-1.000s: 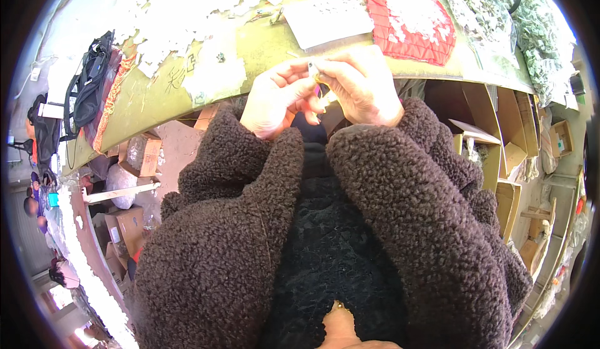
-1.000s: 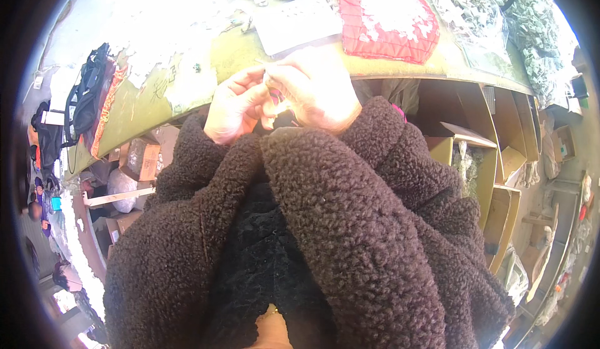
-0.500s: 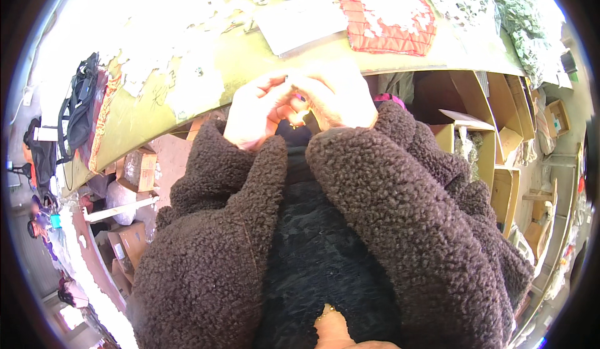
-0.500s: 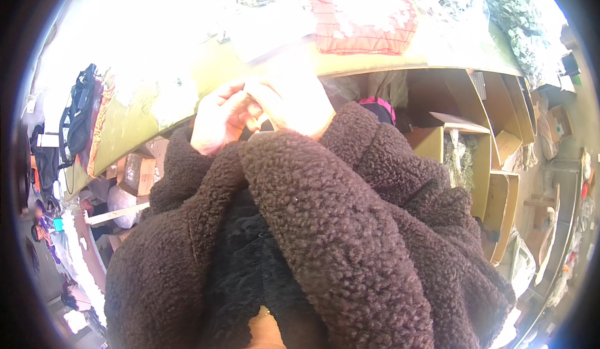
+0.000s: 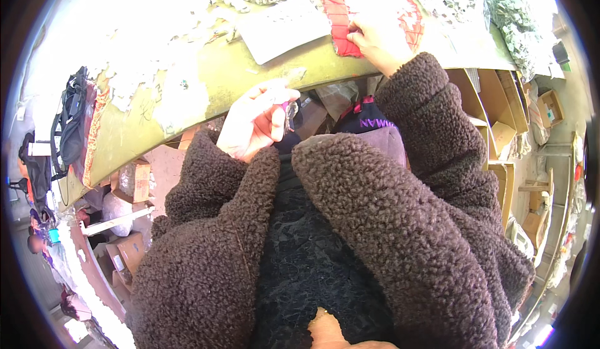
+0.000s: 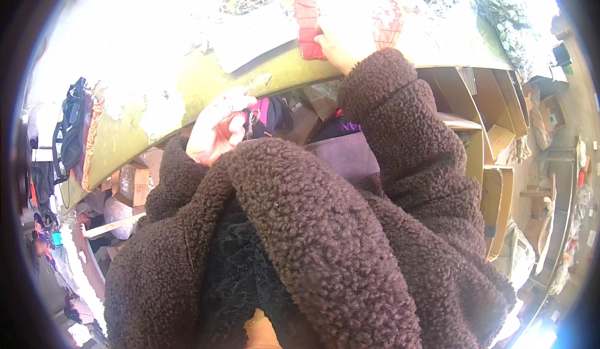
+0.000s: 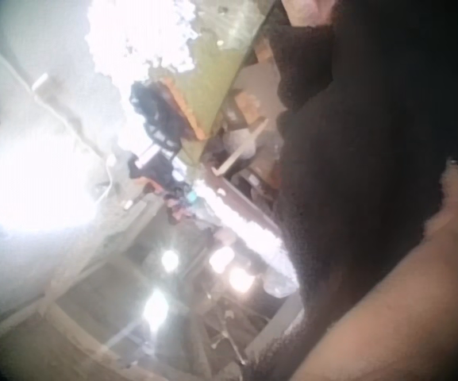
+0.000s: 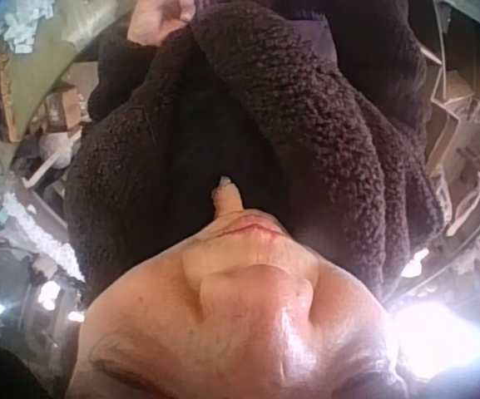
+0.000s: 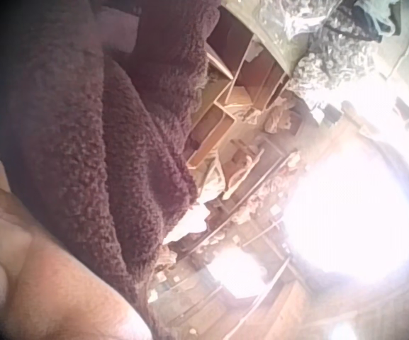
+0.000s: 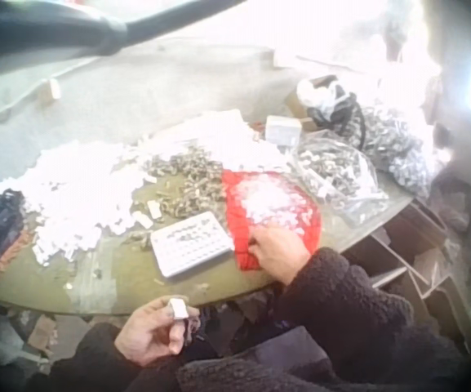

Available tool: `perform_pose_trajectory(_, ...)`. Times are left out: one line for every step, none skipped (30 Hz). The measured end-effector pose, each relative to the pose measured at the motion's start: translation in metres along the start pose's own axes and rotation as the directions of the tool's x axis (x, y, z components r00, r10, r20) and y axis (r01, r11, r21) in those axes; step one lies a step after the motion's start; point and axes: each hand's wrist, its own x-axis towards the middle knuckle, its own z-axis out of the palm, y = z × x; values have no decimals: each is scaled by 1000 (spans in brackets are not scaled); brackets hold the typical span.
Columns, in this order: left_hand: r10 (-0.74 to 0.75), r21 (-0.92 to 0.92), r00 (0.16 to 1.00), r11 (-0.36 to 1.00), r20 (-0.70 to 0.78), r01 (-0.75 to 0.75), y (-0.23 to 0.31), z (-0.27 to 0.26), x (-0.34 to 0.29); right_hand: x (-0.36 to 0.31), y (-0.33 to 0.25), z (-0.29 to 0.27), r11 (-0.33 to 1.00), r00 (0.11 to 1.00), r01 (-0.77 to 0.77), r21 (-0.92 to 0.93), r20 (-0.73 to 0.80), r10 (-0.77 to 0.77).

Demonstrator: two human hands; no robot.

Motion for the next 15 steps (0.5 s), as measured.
perform_pose_trajectory(8,13,999,1000,-49,-7,-1,1,-1,1,2,2,999,1000,3,-37,30,-1)
perform_pose_trajectory(6,17,998,1000,-65,-5,-2,2,-2,2,3,3,998,999,2,-65,50,1)
perform_pose_trajectory(8,7,996,1000,-87,-7,-3,2,-2,4,5,2,996,997,2,-92,71,4)
perform_pose_trajectory(31,-2,998,999,-53,-32,-3,1,-2,5,6,1,991,998,35,-128,53,-28)
perform_pose_trajectory(-12,-6,996,1000,-90,11,-3,0,-1,7,6,-2,998,999,-19,-52,48,22)
perform_pose_trajectory(-33,-9,997,999,-71,32,-2,-1,0,8,6,-5,999,999,-38,16,6,38)
perform_pose_trajectory(-61,-4,995,998,-82,61,-1,-2,2,9,4,-9,995,998,-53,84,-34,56)
perform_pose_trajectory(-57,-21,998,998,-22,57,-2,-2,4,10,1,-14,947,992,-116,301,-18,127)
perform_pose_trajectory(-60,-32,998,998,2,60,-2,-2,5,8,-5,-18,847,982,-172,504,17,189)
perform_pose_trajectory(-92,-29,994,995,-53,90,-2,-1,5,5,-13,-22,699,956,-264,665,82,283)
perform_pose_trajectory(-58,-35,998,998,13,59,-4,0,5,1,-25,-25,641,963,-245,728,109,245)
perform_pose_trajectory(-54,-30,999,998,1,54,-5,2,5,-5,-39,-25,578,957,-272,769,155,244)
perform_pose_trajectory(-47,-24,999,999,-14,47,-6,4,4,-12,-54,-24,527,949,-302,795,198,246)
perform_pose_trajectory(-11,-29,1000,999,27,12,-6,5,3,-20,-70,-21,445,948,-308,841,234,214)
perform_pose_trajectory(2,-25,1000,1000,-4,-2,-7,7,2,-28,-85,-17,362,967,-251,897,219,129)
